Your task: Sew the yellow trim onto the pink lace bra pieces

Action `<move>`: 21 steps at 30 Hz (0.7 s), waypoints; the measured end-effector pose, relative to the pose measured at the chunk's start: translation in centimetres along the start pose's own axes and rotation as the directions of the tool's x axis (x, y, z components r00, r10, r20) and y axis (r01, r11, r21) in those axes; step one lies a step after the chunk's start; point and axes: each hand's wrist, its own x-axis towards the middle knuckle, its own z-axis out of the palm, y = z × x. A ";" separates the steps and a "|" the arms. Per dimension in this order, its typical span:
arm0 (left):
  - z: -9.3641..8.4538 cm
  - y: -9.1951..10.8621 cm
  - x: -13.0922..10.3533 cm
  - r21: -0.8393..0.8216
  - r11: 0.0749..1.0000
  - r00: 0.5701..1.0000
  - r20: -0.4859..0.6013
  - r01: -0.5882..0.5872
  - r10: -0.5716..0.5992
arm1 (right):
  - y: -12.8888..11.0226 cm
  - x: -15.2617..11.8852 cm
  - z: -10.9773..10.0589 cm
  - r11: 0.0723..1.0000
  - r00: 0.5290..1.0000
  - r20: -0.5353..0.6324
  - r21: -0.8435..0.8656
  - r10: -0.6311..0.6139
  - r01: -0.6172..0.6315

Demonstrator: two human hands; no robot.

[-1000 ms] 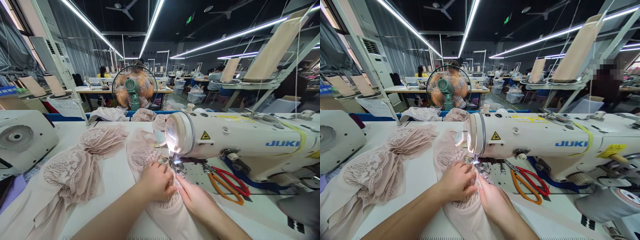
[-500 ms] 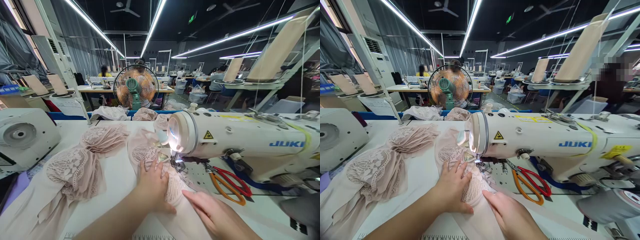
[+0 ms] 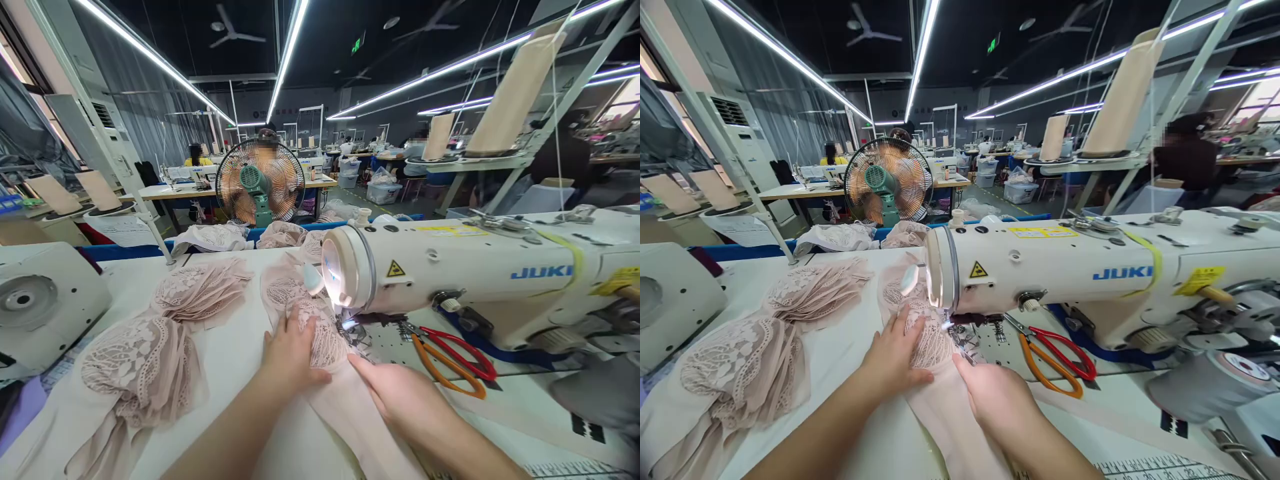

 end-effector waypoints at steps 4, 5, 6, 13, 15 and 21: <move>-0.3 -0.7 1.0 -0.044 0.997 0.998 -0.035 -0.057 0.056 | -1.4 0.3 -1.1 0.997 0.997 0.048 -0.025 0.068 -0.066; -0.4 -0.8 1.2 -0.059 0.996 0.997 -0.038 -0.062 0.060 | -1.6 0.4 -1.2 0.997 0.995 0.061 -0.033 0.078 -0.077; -0.4 -1.0 1.4 -0.075 0.995 0.997 -0.042 -0.063 0.060 | -1.8 0.5 -1.3 0.996 0.994 0.073 -0.039 0.085 -0.082; 0.3 -1.7 2.5 -0.159 0.986 0.994 -0.108 -0.052 0.035 | -1.7 0.7 -0.9 0.993 0.988 0.118 -0.063 0.104 -0.097; 0.6 -1.8 2.8 -0.161 0.986 0.992 -0.127 -0.049 0.028 | -1.4 0.6 -0.6 0.994 0.989 0.115 -0.067 0.095 -0.088; 0.4 -0.1 1.4 0.005 1.000 0.964 -0.264 0.005 -0.003 | 0.1 -1.2 1.1 0.992 0.999 0.051 -0.124 0.003 0.003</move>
